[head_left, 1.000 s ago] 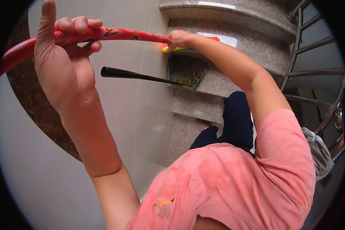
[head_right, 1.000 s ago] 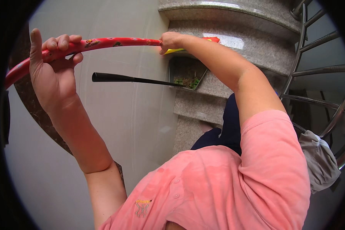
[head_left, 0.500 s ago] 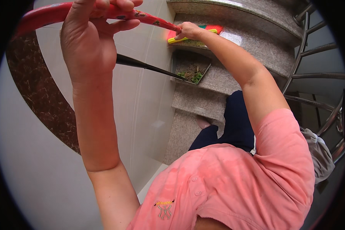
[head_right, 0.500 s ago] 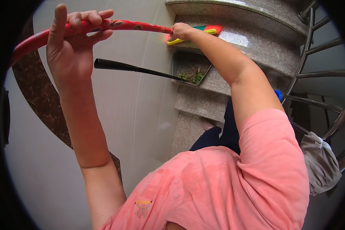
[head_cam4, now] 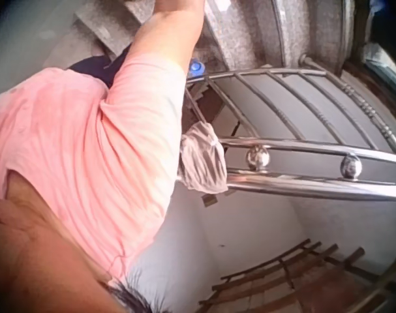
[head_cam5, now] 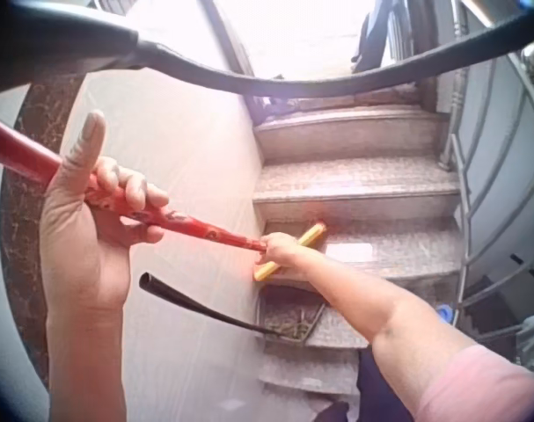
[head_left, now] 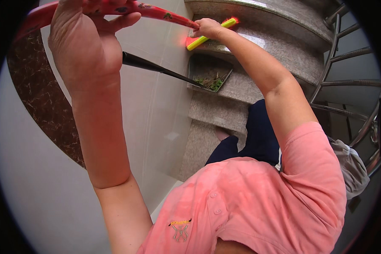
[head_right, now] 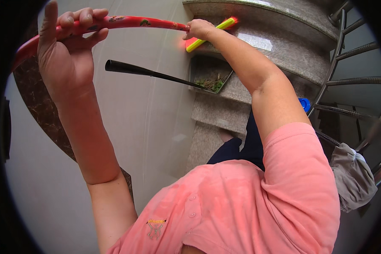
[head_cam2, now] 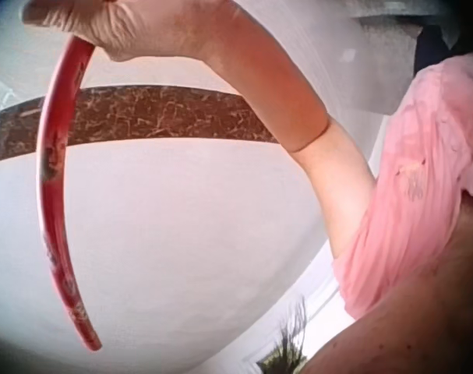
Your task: The person sweeps debris from granite stairs into a dustpan using a broom and then proceeds to sweep further down the staircase.
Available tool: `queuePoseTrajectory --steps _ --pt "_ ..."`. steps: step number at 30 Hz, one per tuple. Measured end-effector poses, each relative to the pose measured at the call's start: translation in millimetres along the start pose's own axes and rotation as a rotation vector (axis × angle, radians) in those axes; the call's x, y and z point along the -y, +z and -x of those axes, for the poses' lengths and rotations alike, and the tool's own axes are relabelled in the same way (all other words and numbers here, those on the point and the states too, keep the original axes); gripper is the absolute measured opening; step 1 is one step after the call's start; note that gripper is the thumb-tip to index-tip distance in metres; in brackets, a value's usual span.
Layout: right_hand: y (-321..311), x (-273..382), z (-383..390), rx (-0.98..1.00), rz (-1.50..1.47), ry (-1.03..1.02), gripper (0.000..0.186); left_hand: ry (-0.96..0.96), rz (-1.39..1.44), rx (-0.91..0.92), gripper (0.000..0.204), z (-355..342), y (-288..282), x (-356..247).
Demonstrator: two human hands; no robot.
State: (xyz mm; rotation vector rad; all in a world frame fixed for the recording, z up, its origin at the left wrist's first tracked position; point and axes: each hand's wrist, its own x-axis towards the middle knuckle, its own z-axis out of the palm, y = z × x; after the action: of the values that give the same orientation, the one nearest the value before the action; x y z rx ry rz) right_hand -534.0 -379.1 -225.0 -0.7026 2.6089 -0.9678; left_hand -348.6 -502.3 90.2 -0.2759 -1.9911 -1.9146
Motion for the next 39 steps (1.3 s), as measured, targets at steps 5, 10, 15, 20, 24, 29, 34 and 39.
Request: queuePoseTrajectory --steps 5,10,15,20,24,29,34,39 --pt "17 44 50 0.182 -0.065 -0.09 0.039 -0.059 0.043 0.117 0.024 5 -33 -42" --pt "-22 22 64 -0.127 -0.138 -0.101 0.038 -0.245 0.186 0.143 0.022 -13 -58 -77" --pt "-32 -7 81 0.003 -0.045 0.097 0.039 -0.086 0.016 0.028 0.021 18 -27 -17" --pt "-38 -47 117 -0.06 -0.318 0.151 0.038 -0.076 -0.005 0.062 0.019 14 -27 10" --pt "-19 -103 148 0.042 -0.028 0.278 0.038 -0.07 -0.021 0.111 0.019 14 -20 19" --pt "11 -114 172 -0.076 -0.07 0.308 0.045 -0.062 -0.052 0.144 0.017 14 -18 29" --pt "22 -116 148 -0.119 -0.289 0.404 0.029 -0.048 -0.055 0.158 0.017 10 -16 36" --pt "-1 -143 154 -0.249 -0.314 0.367 0.027 -0.048 -0.049 0.207 0.016 2 -1 49"
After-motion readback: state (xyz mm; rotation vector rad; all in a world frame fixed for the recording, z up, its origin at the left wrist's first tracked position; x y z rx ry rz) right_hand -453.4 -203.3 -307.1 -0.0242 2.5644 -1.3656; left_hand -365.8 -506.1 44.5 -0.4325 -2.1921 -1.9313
